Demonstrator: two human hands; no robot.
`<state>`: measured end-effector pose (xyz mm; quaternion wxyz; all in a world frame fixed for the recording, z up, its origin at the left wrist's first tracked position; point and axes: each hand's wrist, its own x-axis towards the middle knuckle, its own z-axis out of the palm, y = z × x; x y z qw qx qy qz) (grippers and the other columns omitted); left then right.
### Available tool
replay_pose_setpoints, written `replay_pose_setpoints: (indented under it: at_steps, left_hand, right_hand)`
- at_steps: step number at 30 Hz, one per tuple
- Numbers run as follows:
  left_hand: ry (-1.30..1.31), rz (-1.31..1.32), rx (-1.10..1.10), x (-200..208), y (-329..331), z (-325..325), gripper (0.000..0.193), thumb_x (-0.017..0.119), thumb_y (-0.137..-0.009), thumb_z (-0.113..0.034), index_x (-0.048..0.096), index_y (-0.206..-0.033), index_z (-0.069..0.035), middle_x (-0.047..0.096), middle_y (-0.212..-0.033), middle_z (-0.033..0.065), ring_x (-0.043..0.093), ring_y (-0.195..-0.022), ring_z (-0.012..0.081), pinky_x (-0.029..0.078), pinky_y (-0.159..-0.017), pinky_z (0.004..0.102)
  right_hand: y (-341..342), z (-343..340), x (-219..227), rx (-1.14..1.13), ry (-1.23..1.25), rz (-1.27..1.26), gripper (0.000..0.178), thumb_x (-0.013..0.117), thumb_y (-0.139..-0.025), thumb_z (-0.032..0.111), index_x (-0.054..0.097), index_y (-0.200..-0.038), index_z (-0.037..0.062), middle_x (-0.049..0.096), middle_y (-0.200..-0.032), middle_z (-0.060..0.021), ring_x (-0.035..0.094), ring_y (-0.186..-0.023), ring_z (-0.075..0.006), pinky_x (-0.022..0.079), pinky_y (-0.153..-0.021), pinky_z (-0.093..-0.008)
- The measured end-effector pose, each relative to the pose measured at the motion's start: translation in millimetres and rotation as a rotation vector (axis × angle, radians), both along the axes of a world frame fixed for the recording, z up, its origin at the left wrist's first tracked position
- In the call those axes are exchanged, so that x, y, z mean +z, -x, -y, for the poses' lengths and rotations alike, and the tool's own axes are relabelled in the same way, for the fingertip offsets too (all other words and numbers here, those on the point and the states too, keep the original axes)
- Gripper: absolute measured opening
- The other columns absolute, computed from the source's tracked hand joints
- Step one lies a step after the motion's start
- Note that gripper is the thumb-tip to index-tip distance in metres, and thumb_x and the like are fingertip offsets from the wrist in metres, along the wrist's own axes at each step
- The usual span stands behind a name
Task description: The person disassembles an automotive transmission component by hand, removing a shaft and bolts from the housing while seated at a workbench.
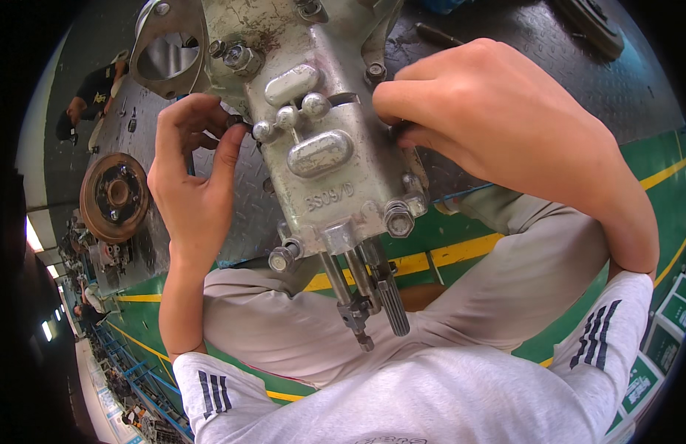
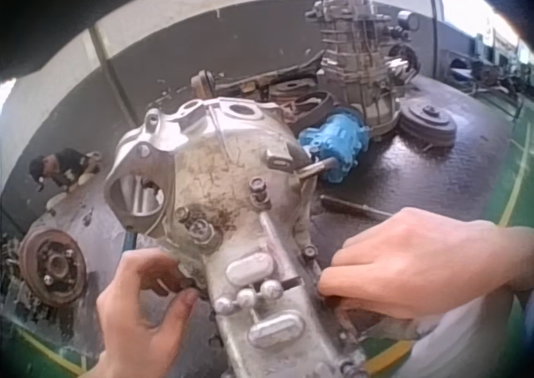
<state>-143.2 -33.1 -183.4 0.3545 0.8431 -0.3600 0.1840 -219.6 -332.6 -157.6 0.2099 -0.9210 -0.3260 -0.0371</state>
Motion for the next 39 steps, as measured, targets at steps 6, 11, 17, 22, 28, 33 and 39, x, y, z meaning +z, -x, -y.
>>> replay_pose_setpoints:
  at_steps: [6,11,17,22,28,33,39]
  left_hand:
    - [-0.124,0.100,-0.059,17,7,-4,0.040,0.081,-0.079,0.001,0.065,-0.116,-0.003,0.068,-0.095,0.0089,0.066,-0.082,0.0220,0.053,-0.074,0.0311]
    - [-0.301,-0.187,-0.228,32,27,-13,0.037,0.072,-0.070,0.011,0.069,-0.105,-0.003,0.071,-0.098,0.0077,0.065,-0.082,0.0153,0.047,-0.069,0.0267]
    - [-0.078,-0.311,-0.121,6,41,-17,0.039,0.075,-0.076,0.013,0.067,-0.110,-0.004,0.073,-0.106,0.0072,0.070,-0.090,0.0193,0.052,-0.075,0.0303]
    - [-0.099,-0.193,-0.084,1,41,-10,0.035,0.079,-0.076,0.008,0.067,-0.106,-0.004,0.071,-0.097,0.0075,0.069,-0.087,0.0247,0.052,-0.075,0.0337]
    - [-0.308,-0.145,-0.091,1,36,-22,0.034,0.081,-0.073,0.005,0.068,-0.103,-0.003,0.068,-0.096,0.0101,0.064,-0.085,0.0303,0.052,-0.075,0.0380]
    - [-0.153,-0.268,-0.079,10,40,-13,0.033,0.082,-0.072,0.005,0.069,-0.102,-0.002,0.067,-0.098,0.0116,0.066,-0.085,0.0263,0.054,-0.077,0.0361]
    - [-0.182,-0.256,-0.099,-1,41,-18,0.036,0.081,-0.072,0.008,0.068,-0.104,-0.001,0.069,-0.103,0.0118,0.067,-0.084,0.0245,0.055,-0.076,0.0326]
  right_hand:
    - [2,-2,3,-0.004,-0.040,0.048,0.030,0.080,-0.072,0.003,0.064,-0.097,0.0012,0.062,-0.086,-0.0149,0.063,-0.081,-0.0379,0.052,-0.071,-0.0448]
    - [1,1,-3,-0.036,0.034,0.054,0.029,0.080,-0.073,0.004,0.064,-0.097,0.0007,0.063,-0.089,-0.0145,0.063,-0.083,-0.0375,0.051,-0.071,-0.0439]
    - [2,-1,2,-0.072,0.045,0.054,0.028,0.079,-0.074,0.004,0.065,-0.098,0.0000,0.064,-0.091,-0.0146,0.064,-0.086,-0.0372,0.052,-0.073,-0.0446]
    - [1,-2,-2,-0.043,0.073,0.053,0.031,0.080,-0.071,0.004,0.065,-0.098,0.0000,0.064,-0.092,-0.0143,0.064,-0.087,-0.0373,0.052,-0.075,-0.0454]
    - [2,-2,-4,-0.076,0.038,0.082,0.030,0.079,-0.071,0.002,0.065,-0.098,0.0003,0.063,-0.090,-0.0134,0.064,-0.084,-0.0366,0.052,-0.073,-0.0444]
    - [3,-5,-6,-0.046,0.041,0.091,0.031,0.080,-0.070,0.004,0.065,-0.097,0.0006,0.062,-0.089,-0.0135,0.064,-0.083,-0.0366,0.052,-0.070,-0.0432]
    - [3,-2,-1,-0.088,0.141,-0.004,0.031,0.081,-0.069,0.004,0.066,-0.096,0.0011,0.062,-0.088,-0.0125,0.064,-0.083,-0.0353,0.052,-0.068,-0.0428]
